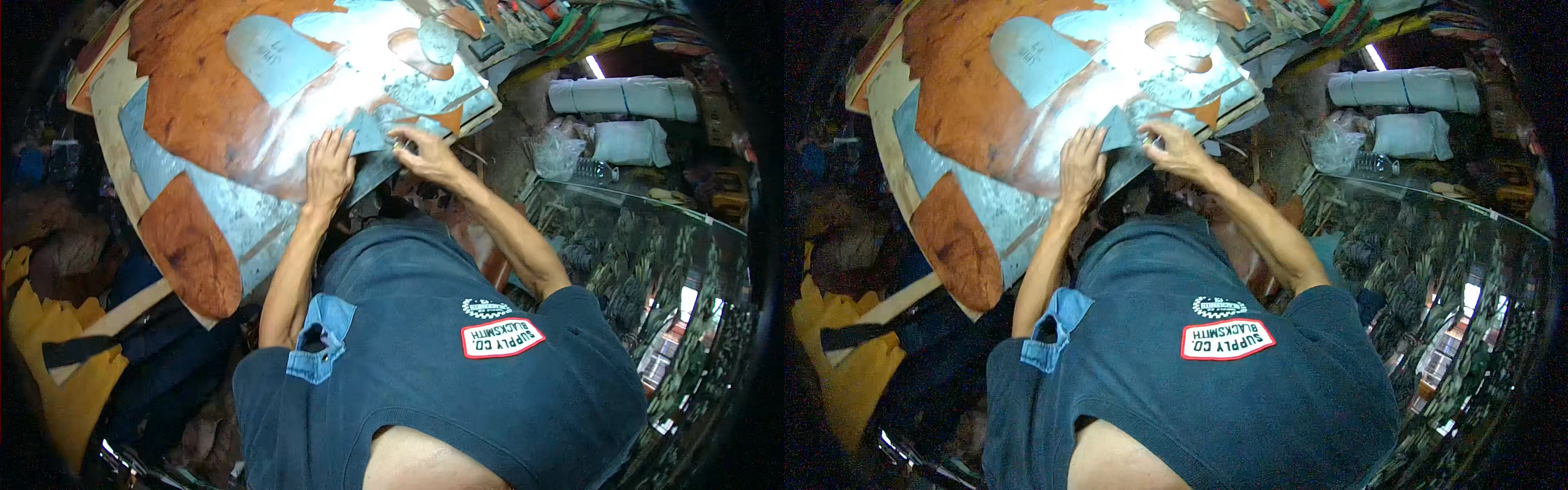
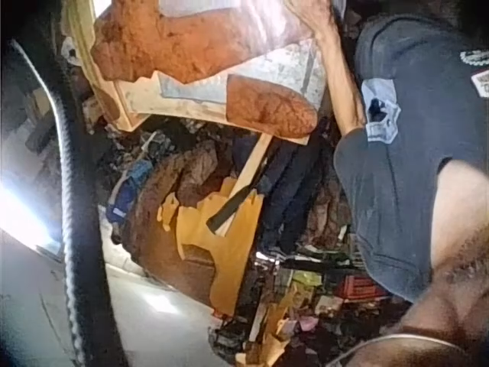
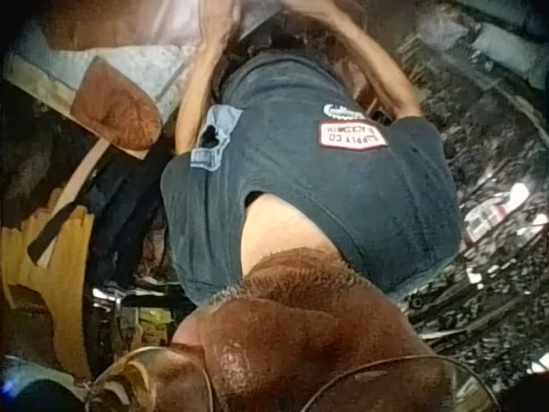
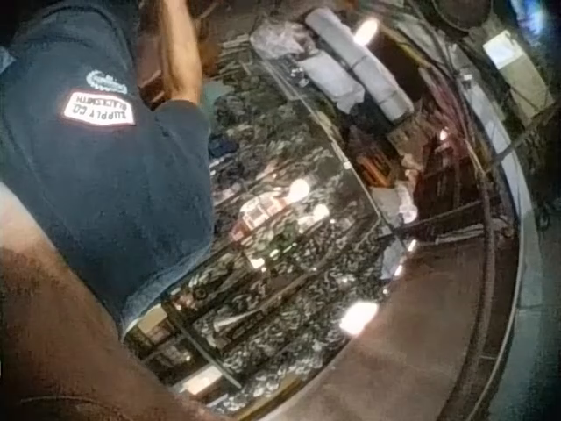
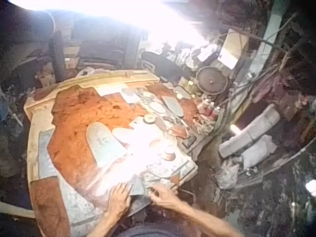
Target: Marking and cutting leather pieces using a metal template and a utility knife on a workbench.
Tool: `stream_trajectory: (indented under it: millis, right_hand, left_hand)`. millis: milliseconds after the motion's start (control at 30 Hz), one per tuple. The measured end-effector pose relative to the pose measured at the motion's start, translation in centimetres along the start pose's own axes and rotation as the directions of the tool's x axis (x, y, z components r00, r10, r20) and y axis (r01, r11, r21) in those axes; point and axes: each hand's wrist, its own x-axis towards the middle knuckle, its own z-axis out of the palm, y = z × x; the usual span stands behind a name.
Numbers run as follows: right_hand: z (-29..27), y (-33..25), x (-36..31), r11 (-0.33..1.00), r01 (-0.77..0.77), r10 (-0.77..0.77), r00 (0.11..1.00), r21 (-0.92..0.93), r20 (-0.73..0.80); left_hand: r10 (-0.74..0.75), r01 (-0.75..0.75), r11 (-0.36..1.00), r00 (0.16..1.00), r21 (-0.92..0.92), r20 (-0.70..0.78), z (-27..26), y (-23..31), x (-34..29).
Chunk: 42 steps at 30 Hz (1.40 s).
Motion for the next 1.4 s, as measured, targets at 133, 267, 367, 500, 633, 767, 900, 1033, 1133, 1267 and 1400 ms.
stream_trajectory:
  millis: [133, 267, 367, 500, 633, 767, 900, 1033, 1133, 1267, 1400]
  right_hand:
    - [1.6, -1.1, 1.5, 0.089, -0.581, 0.564, 0.699, 0.809, 0.44]
    - [-0.1, -0.4, 3.6, 0.388, -0.655, 0.509, 0.739, 0.649, 0.441]
    - [-3.9, 2.1, 5.2, 0.562, -0.625, 0.444, 0.781, 0.542, 0.439]
    - [-12.4, 9.4, 8.3, 0.536, -0.519, 0.504, 0.83, 0.666, 0.24]
    - [-17.5, 18.1, 14.1, 0.139, -0.237, 0.689, 0.721, 0.961, 0.078]
    - [-17.8, 24.2, 17.8, -0.023, -0.119, 0.765, 0.638, 0.993, 0.094]
    - [-14.9, 24.0, 17.7, -0.172, -0.222, 0.664, 0.693, 0.96, 0.28]
    - [-13.7, 16.2, 14.0, -0.075, -0.427, 0.473, 0.78, 0.901, 0.41]
    - [-12.9, 12.9, 13.0, 0.391, -0.506, 0.432, 0.838, 0.769, 0.332]
    - [-9.4, 12.6, 12.9, 0.895, -0.327, 0.248, 0.93, 0.303, 0.272]
    - [-7.3, 9.0, 12.5, 0.973, -0.197, 0.127, 0.892, 0.121, 0.435]
  left_hand:
    - [0.005, -0.005, 1.0, 1.0, -0.008, -0.014, 0.4, 0.1, -0.3]
    - [0.022, -0.023, 1.0, 0.999, 0.022, 0.039, 0.0, 0.2, -0.3]
    - [-0.068, 0.065, 0.997, 0.995, 0.042, 0.072, -0.3, 1.1, 0.1]
    - [-0.125, 0.11, 0.988, 0.982, 0.108, 0.144, -1.0, 1.9, 1.2]
    - [-0.164, 0.141, 0.98, 0.971, 0.138, 0.172, -1.2, 2.2, 1.4]
    - [-0.18, 0.147, 0.974, 0.965, 0.171, 0.191, -1.1, 2.5, 2.0]
    - [-0.259, 0.207, 0.947, 0.944, 0.246, 0.204, -1.3, 2.8, 1.7]
    - [-0.422, 0.383, 0.885, 0.9, 0.264, 0.111, -1.0, 3.9, 0.6]
    - [-0.625, 0.646, 0.702, 0.761, 0.301, -0.176, -0.4, 3.8, -0.8]
    - [-0.836, 0.915, 0.401, 0.389, 0.052, -0.387, -0.8, 4.3, -2.3]
    - [-0.884, 0.869, 0.373, 0.225, -0.327, -0.41, -2.0, 5.3, -1.6]
